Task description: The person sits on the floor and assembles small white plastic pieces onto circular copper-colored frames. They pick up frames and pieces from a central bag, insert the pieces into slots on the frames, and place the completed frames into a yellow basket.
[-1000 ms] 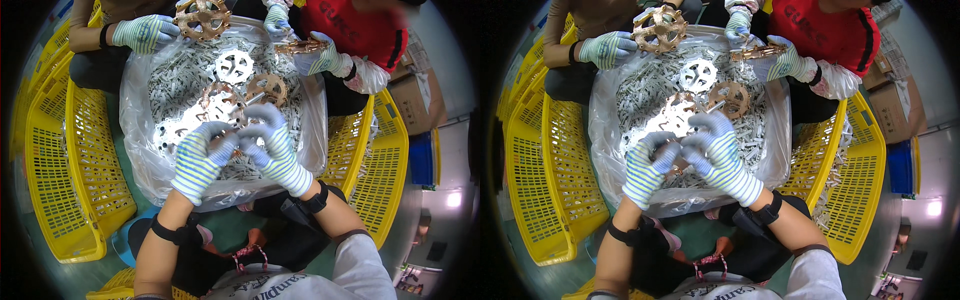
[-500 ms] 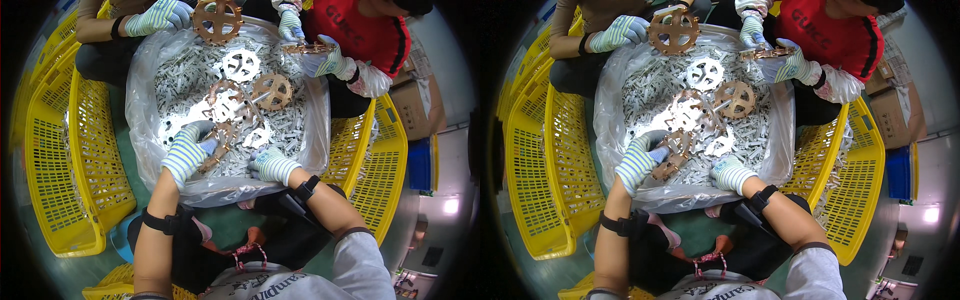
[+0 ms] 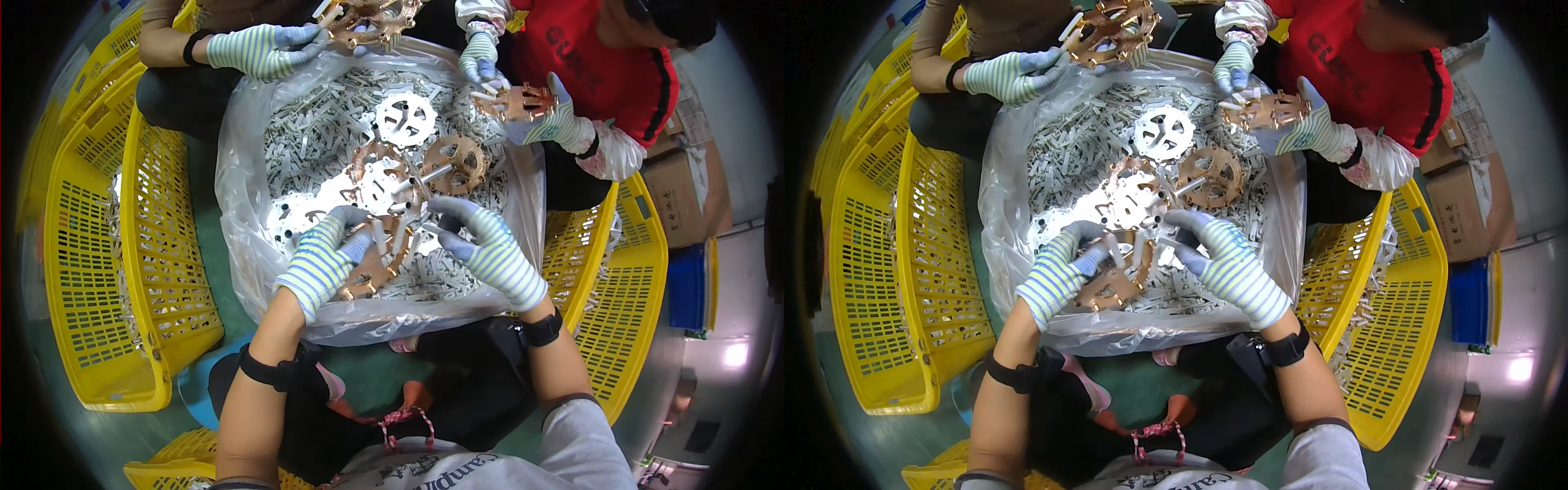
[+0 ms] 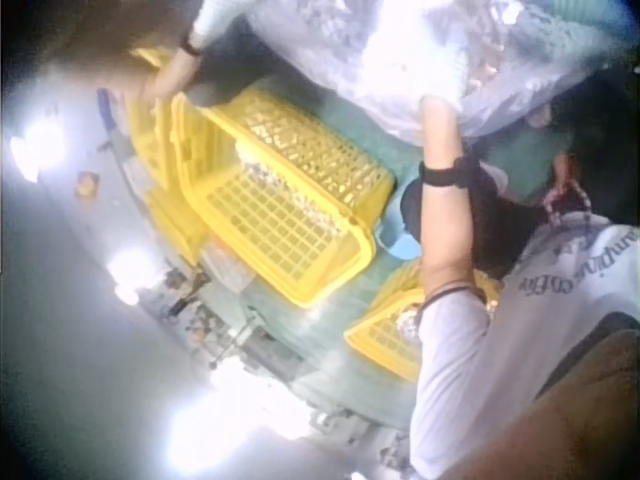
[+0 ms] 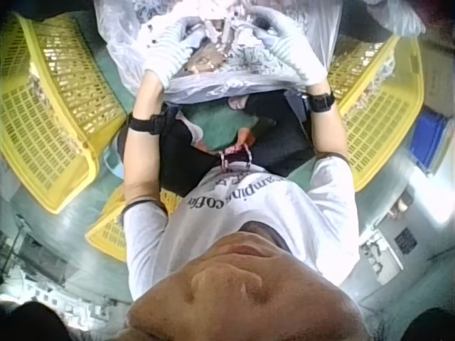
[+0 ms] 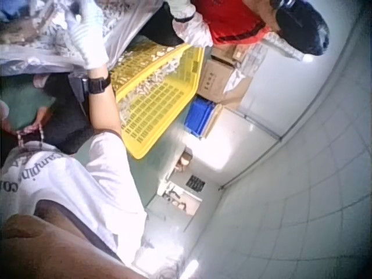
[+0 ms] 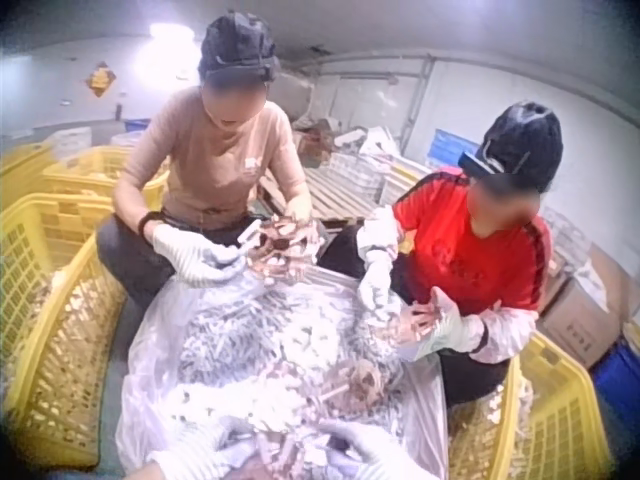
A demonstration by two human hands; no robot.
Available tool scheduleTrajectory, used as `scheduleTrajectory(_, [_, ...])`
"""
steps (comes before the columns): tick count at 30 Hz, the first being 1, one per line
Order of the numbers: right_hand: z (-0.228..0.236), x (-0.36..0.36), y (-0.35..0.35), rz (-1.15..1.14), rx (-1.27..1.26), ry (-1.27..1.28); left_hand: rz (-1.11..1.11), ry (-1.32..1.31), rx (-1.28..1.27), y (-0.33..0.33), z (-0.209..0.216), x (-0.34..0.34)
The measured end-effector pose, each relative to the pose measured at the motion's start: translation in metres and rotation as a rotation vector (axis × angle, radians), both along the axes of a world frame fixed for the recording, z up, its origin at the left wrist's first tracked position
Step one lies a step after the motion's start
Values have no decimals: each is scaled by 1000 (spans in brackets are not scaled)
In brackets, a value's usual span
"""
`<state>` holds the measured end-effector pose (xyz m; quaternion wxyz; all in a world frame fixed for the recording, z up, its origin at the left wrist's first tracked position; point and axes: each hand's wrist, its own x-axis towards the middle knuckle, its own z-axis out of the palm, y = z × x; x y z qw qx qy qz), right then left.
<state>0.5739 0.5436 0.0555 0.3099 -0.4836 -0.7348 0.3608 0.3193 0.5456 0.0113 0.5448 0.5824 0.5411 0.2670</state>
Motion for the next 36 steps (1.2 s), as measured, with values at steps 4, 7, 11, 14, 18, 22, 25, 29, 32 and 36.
scheduleTrajectory(4, [4,-16,-4,1,52,260,-28,-255,-26,-9,17,16])
scheduleTrajectory(7, [-3,-21,-14,-11,177,112,-33,-353,-1,-7,15,25])
scheduleTrajectory(11, [6,-24,-14,-39,333,-74,-7,-392,8,-8,16,27])
scheduleTrajectory(14, [7,-23,-13,-15,446,-192,-19,-370,56,-7,16,28])
scheduleTrajectory(18, [9,-25,-13,-5,439,-234,5,-331,225,-12,25,33])
scheduleTrajectory(22, [4,-22,-17,2,379,-203,-9,-120,222,-18,46,38])
scheduleTrajectory(25, [-4,-24,-21,16,331,-179,76,-163,313,-21,35,42])
scheduleTrajectory(29, [-7,-27,-23,-18,352,-178,78,-67,383,-22,38,44])
scheduleTrajectory(32, [1,-31,-22,-43,469,-313,110,-30,453,-21,36,43])
scheduleTrajectory(36, [16,-25,-16,-101,598,-212,275,-123,212,-16,41,39])
